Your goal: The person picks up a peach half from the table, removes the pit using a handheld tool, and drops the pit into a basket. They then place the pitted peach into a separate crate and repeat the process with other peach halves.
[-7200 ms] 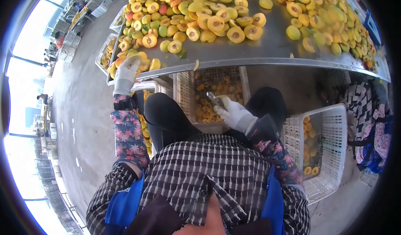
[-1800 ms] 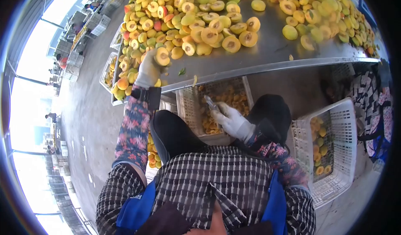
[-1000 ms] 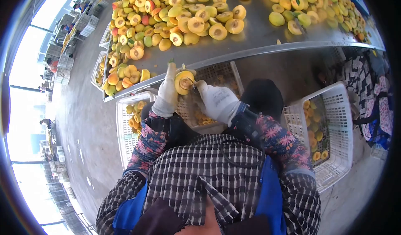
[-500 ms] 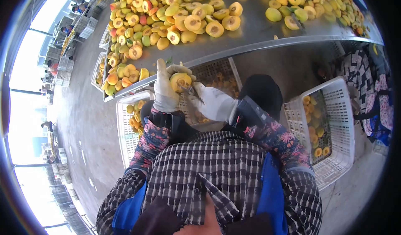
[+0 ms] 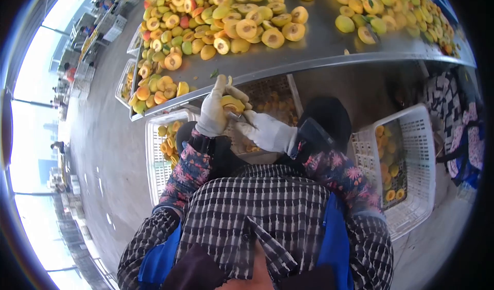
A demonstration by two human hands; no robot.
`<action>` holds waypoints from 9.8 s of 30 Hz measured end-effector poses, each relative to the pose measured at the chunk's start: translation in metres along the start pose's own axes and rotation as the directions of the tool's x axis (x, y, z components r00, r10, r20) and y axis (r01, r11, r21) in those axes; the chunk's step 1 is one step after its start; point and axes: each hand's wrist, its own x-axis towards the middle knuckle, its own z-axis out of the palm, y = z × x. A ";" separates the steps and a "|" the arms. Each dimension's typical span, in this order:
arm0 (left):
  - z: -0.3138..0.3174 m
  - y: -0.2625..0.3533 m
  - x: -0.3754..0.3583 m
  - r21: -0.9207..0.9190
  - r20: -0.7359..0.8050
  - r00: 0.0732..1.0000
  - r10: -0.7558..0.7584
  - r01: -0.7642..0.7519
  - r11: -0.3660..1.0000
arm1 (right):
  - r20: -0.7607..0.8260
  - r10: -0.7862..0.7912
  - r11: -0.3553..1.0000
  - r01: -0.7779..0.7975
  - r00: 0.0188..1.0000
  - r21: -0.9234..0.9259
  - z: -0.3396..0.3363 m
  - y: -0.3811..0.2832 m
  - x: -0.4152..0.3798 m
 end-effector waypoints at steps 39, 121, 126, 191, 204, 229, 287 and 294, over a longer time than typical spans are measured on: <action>-0.180 0.034 -0.088 0.880 -0.068 0.607 0.791 -0.337 0.334 | 0.135 0.387 0.899 -0.406 0.912 0.168 0.043 -0.023 0.015; -0.298 0.355 0.466 0.864 0.272 0.846 0.459 -0.004 -0.503 | -0.461 -0.632 0.537 -0.076 0.622 -0.840 -0.295 0.129 0.597; -0.266 0.330 0.447 0.955 0.278 0.872 0.403 -0.204 -0.216 | -0.348 -0.541 0.700 0.181 0.766 -0.691 -0.291 0.105 0.602; -0.010 0.086 0.120 -0.332 0.223 0.930 0.294 -0.211 0.919 | -0.423 0.141 0.925 0.033 0.895 0.378 -0.066 -0.005 0.006; 0.007 0.061 -0.013 -0.578 -0.026 0.919 0.394 -0.335 0.744 | -0.340 -0.298 0.903 0.147 0.892 -0.405 -0.009 -0.085 0.038; -0.035 0.030 -0.020 -0.029 -0.002 0.909 0.416 -0.416 0.909 | -0.199 -0.100 0.833 -0.027 0.975 -0.552 0.011 -0.066 0.027; -0.010 0.021 -0.016 -0.460 -0.229 0.972 0.046 -0.150 0.875 | 0.425 0.142 0.233 -0.448 0.894 0.863 0.006 -0.044 -0.006; -0.168 0.079 -0.052 0.601 -0.435 0.700 0.566 -0.242 0.761 | -0.030 0.358 0.934 -0.358 0.933 0.005 0.001 0.000 -0.015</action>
